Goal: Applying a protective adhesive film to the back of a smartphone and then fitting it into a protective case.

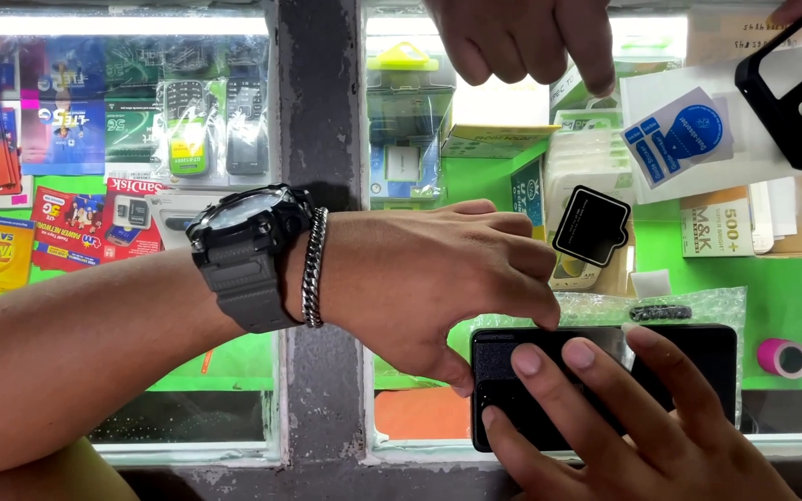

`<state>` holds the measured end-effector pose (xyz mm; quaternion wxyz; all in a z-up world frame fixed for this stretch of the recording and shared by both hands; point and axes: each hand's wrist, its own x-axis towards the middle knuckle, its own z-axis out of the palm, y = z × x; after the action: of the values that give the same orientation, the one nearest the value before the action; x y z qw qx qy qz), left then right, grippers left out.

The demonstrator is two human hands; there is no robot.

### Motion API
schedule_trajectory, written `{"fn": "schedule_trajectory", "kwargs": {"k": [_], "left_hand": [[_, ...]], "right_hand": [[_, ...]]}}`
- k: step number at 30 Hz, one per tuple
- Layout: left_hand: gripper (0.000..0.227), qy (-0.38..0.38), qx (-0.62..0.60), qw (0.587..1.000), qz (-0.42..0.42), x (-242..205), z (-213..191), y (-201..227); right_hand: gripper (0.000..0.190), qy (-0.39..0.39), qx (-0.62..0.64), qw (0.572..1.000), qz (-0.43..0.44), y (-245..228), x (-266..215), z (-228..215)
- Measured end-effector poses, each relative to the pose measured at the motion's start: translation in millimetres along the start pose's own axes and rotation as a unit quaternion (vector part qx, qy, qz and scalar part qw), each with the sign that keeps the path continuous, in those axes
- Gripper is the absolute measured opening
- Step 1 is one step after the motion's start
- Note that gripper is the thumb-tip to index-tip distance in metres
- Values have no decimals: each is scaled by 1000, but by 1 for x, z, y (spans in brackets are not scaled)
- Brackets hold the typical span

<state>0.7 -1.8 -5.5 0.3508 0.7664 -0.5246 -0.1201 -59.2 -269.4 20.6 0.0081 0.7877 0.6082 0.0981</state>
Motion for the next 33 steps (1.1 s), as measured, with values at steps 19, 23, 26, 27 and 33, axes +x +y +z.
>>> {"fn": "schedule_trajectory", "kwargs": {"k": [19,23,26,27,33], "left_hand": [[56,4,5,1000,5,1,0,1],[60,-4,2,1000,-2,1,-2,1],[61,-7,3,1000,0,1,-2,1],[61,-8,3,1000,1,1,-2,1],[62,-11,6,1000,-5,1,-2,2]], "right_hand": [[51,-2,18,1000,-22,14,-8,0],[55,3,24,999,-31,8,-6,3],[42,14,11,999,-48,7,-3,4],[42,14,11,999,-47,6,-1,2],[26,45,-47,995,-78,3,6,1]]}}
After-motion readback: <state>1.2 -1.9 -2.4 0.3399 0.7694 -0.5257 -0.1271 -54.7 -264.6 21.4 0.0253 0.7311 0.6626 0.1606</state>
